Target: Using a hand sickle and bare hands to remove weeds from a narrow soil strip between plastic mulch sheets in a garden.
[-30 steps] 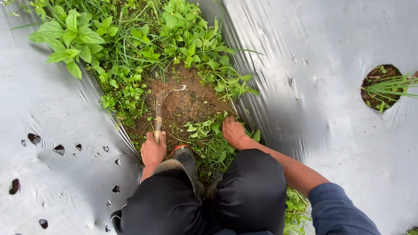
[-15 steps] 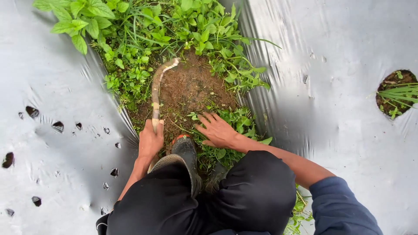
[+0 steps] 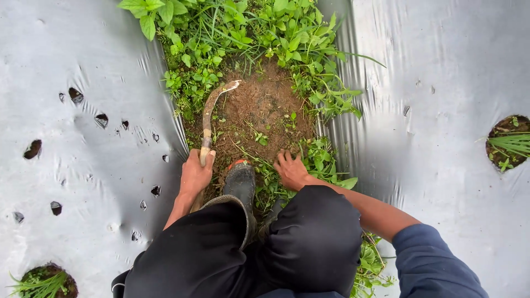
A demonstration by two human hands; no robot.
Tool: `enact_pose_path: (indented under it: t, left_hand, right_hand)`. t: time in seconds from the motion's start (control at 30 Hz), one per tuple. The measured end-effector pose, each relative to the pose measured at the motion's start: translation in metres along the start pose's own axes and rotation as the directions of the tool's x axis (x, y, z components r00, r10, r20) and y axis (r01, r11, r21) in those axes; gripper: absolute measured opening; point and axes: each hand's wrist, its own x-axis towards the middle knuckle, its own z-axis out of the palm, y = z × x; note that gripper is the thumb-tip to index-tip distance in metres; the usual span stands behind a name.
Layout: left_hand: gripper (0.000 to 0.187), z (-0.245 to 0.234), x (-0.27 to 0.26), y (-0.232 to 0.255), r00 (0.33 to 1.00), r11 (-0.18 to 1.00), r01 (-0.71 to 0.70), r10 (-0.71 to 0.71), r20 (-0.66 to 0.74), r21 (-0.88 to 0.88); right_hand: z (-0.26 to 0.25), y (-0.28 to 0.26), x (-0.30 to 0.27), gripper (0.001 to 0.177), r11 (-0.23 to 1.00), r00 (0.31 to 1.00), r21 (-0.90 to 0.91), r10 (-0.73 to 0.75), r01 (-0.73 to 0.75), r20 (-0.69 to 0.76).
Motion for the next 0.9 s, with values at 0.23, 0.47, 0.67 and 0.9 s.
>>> enact_pose_path:
  t: [0.23, 0.47, 0.67, 0.9]
  left_hand:
    - [0.038, -0.012, -0.008, 0.011, 0.999, 0.996, 0.0, 0.004, 0.046, -0.092]
    - [0.029, -0.059, -0.043, 0.039, 0.991, 0.936, -0.083, 0.113, 0.07, -0.343]
    - [0.022, -0.123, -0.059, 0.042, 0.963, 0.833, -0.269, 0.223, -0.151, -0.484]
    - [0.016, -0.173, -0.039, -0.002, 0.916, 0.752, -0.395, 0.281, -0.285, -0.527]
  right_hand:
    - [0.111, -0.01, -0.013, 0.036, 0.927, 0.908, 0.253, 0.166, -0.277, 0.385]
    - [0.002, 0.026, 0.001, 0.027, 0.966, 0.761, 0.251, -0.117, -0.062, 0.638]
    - [-0.103, 0.031, 0.104, 0.058, 0.747, 0.934, 0.559, 0.294, -0.358, 0.205]
    - [0.002, 0.027, 0.168, 0.068, 0.597, 0.855, 0.613, 0.364, -0.518, 0.369]
